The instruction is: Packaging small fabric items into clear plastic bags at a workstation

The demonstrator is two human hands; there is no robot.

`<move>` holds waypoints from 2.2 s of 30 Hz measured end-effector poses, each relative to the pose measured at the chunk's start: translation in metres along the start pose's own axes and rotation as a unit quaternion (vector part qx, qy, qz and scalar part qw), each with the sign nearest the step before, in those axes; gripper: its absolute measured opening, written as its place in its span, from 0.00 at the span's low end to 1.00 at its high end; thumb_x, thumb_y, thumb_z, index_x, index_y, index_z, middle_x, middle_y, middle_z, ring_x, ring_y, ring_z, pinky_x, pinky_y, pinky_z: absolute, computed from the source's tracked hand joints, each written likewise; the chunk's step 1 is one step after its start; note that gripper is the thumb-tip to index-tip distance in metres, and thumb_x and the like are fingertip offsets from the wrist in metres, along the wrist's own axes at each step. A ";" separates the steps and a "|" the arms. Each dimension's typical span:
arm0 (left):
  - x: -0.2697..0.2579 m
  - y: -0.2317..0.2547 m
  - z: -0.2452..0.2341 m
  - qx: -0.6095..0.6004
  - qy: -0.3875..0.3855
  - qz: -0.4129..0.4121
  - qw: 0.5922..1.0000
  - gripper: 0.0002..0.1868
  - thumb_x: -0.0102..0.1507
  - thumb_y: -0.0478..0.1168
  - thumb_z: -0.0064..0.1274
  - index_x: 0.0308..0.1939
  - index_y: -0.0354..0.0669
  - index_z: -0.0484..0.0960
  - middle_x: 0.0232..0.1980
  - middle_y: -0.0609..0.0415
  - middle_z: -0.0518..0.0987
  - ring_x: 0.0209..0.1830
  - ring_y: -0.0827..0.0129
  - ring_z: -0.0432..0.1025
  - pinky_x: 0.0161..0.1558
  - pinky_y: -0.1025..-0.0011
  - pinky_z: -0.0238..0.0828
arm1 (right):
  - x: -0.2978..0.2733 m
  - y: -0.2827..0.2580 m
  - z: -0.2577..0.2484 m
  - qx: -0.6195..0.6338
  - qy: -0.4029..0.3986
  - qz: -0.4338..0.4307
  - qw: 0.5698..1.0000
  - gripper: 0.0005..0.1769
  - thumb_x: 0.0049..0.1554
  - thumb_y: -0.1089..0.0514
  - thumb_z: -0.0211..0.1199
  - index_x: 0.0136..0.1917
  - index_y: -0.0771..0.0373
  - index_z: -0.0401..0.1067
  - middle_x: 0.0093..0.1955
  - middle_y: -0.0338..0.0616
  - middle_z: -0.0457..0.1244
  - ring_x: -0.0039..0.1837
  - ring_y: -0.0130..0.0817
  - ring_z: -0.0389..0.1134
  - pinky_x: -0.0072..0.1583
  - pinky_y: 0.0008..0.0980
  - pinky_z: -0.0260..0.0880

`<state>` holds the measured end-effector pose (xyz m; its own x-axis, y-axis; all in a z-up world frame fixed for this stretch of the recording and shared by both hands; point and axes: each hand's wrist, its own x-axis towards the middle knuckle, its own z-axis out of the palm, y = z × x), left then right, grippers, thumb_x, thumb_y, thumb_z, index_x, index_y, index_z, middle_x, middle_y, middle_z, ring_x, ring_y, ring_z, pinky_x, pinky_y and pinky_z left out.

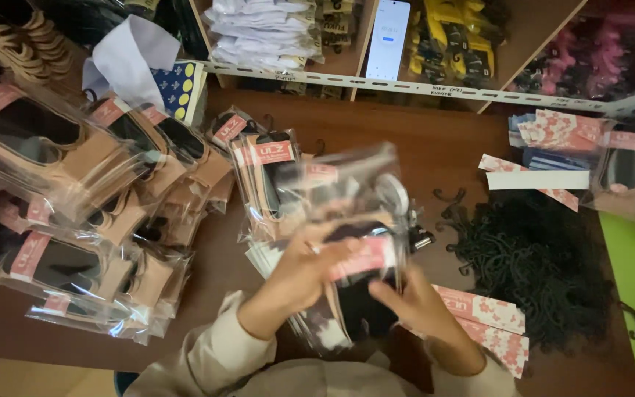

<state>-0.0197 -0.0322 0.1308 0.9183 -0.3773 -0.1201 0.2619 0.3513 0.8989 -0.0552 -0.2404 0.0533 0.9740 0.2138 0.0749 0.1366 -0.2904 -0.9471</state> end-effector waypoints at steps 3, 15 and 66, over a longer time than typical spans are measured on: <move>0.002 -0.007 -0.010 -0.217 0.219 -0.094 0.947 0.37 0.49 0.28 0.63 0.59 0.40 0.63 0.51 0.32 0.81 0.43 0.45 0.79 0.46 0.52 0.80 | -0.014 0.023 -0.005 0.166 -0.176 0.160 0.957 0.16 0.59 0.52 0.65 0.44 0.70 0.77 0.42 0.42 0.74 0.44 0.28 0.74 0.43 0.25 0.73; -0.011 -0.042 -0.012 -0.390 0.015 -0.257 0.884 0.42 0.51 0.47 0.63 0.68 0.50 0.65 0.69 0.36 0.70 0.68 0.42 0.66 0.62 0.47 0.69 | -0.012 -0.040 -0.038 -0.217 -0.236 -0.062 0.945 0.11 0.52 0.51 0.71 0.49 0.53 0.81 0.52 0.36 0.76 0.51 0.31 0.79 0.54 0.30 0.74; -0.015 0.001 -0.005 0.285 -0.167 -0.145 0.933 0.38 0.61 0.52 0.56 0.74 0.50 0.66 0.35 0.64 0.69 0.29 0.80 0.62 0.33 0.78 0.56 | 0.066 -0.083 -0.085 -0.072 0.180 -0.282 0.940 0.24 0.60 0.75 0.66 0.39 0.58 0.52 0.43 0.56 0.67 0.47 0.41 0.73 0.49 0.35 0.74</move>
<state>-0.0313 -0.0221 0.1311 0.6643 -0.6650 -0.3413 0.1975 -0.2842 0.9382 0.0132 -0.2816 0.1631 0.7340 0.0488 0.6774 0.6468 -0.3544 -0.6754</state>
